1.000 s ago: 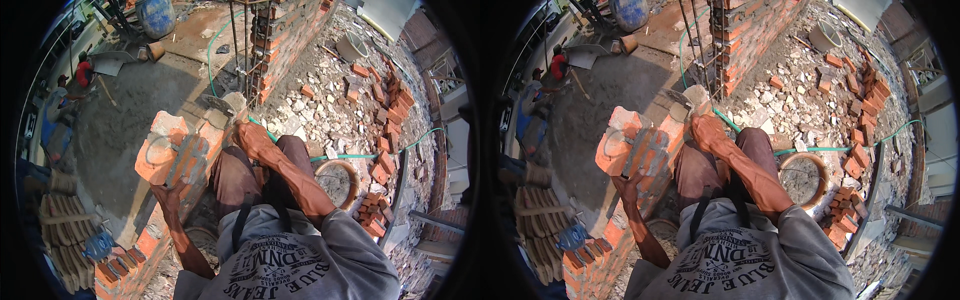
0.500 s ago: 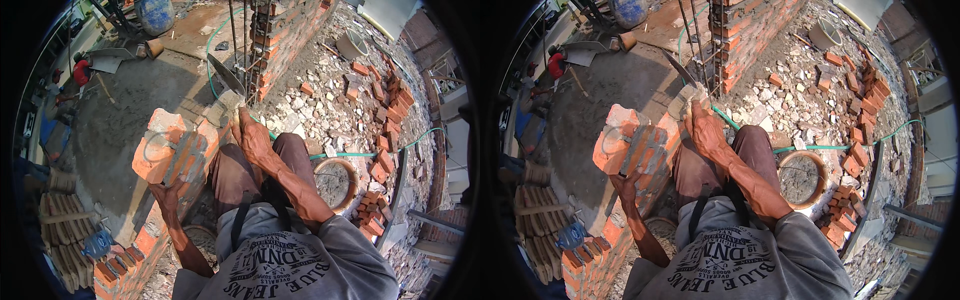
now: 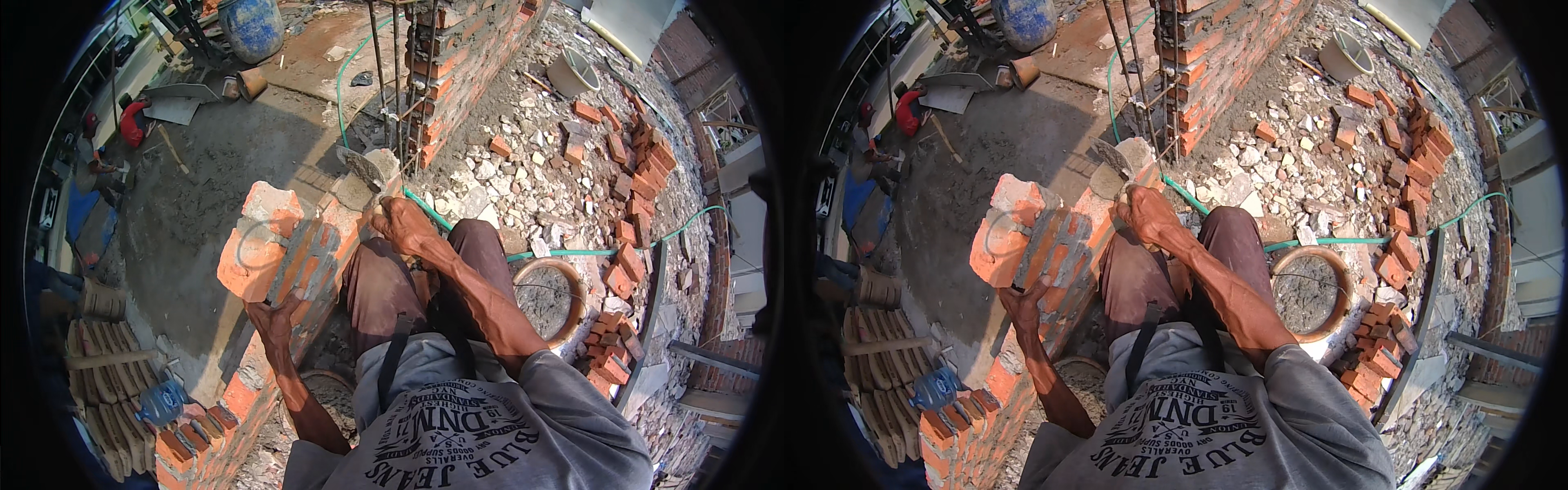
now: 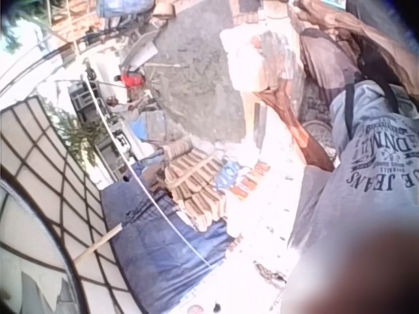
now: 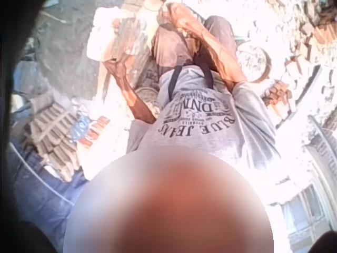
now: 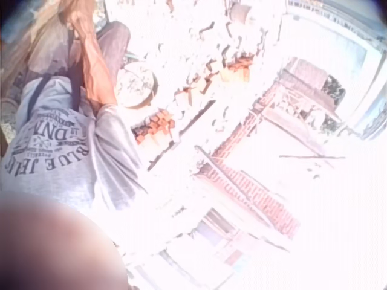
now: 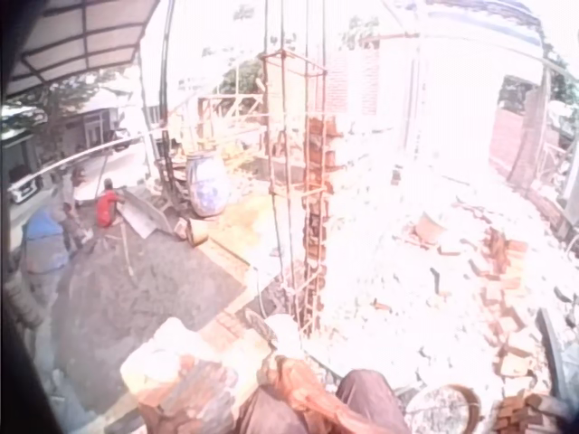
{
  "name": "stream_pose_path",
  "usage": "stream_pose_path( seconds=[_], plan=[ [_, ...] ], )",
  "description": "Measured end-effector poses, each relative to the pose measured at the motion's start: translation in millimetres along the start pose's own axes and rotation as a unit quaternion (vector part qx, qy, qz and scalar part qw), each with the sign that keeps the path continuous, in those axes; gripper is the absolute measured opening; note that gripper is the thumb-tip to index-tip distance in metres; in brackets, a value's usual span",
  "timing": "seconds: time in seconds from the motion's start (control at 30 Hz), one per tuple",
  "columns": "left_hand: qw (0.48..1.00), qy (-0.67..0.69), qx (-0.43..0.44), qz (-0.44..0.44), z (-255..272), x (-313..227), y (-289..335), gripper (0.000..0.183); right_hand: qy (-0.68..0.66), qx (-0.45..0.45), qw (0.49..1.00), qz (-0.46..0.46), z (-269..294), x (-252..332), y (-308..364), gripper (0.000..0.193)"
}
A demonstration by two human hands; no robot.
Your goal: The person lays bricks on a partially built wall using a trowel to apply mortar. They pick up bricks, apply mortar to the edges, place them on the wall, and tap them into alignment.
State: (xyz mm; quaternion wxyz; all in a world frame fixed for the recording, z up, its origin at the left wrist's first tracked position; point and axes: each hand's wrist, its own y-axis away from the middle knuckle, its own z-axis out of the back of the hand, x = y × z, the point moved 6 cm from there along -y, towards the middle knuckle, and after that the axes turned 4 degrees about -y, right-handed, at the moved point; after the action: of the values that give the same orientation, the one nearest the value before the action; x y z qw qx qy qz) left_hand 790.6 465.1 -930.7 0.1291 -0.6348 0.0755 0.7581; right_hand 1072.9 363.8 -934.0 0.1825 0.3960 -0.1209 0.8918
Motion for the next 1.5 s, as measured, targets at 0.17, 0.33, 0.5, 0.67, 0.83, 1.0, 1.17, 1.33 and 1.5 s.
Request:
stream_pose_path(
  seconds=[0.17,0.33,0.5,0.67,0.83,1.0,1.17,1.33,1.5],
  plan=[
    [0.999,-0.032,0.037,-0.011,-1,-3,-1,0.071,0.002,-0.038,0.999,0.013,14,10,22,0.026],
    [1.0,-0.016,0.012,-0.014,1,0,0,0.072,0.083,0.084,0.993,-0.004,-6,3,73,0.032],
    [1.0,0.012,0.022,0.007,0,9,-1,0.074,0.294,0.092,0.951,0.014,-31,-24,61,0.056],
    [0.999,-0.047,0.004,0.001,8,16,-1,0.075,0.236,0.001,0.968,0.09,-8,-19,2,0.05],
    [0.999,-0.045,0.002,-0.012,6,16,-2,0.076,0.236,-0.007,0.967,0.099,-6,-5,18,0.054],
    [0.998,-0.051,0.04,-0.002,1,6,-4,0.086,0.248,0.056,0.965,0.062,-15,-13,46,0.058],
    [0.999,-0.028,0.033,0.03,1,3,0,0.085,0.192,-0.029,0.979,0.056,10,-5,39,0.05],
    [0.998,-0.058,-0.013,-0.031,3,1,0,0.072,0.174,-0.071,0.975,0.118,11,-1,42,0.046],
    [1.0,-0.021,0.016,-0.004,3,7,0,0.078,0.324,0.061,0.943,0.042,-21,-49,46,0.052]
  ],
)
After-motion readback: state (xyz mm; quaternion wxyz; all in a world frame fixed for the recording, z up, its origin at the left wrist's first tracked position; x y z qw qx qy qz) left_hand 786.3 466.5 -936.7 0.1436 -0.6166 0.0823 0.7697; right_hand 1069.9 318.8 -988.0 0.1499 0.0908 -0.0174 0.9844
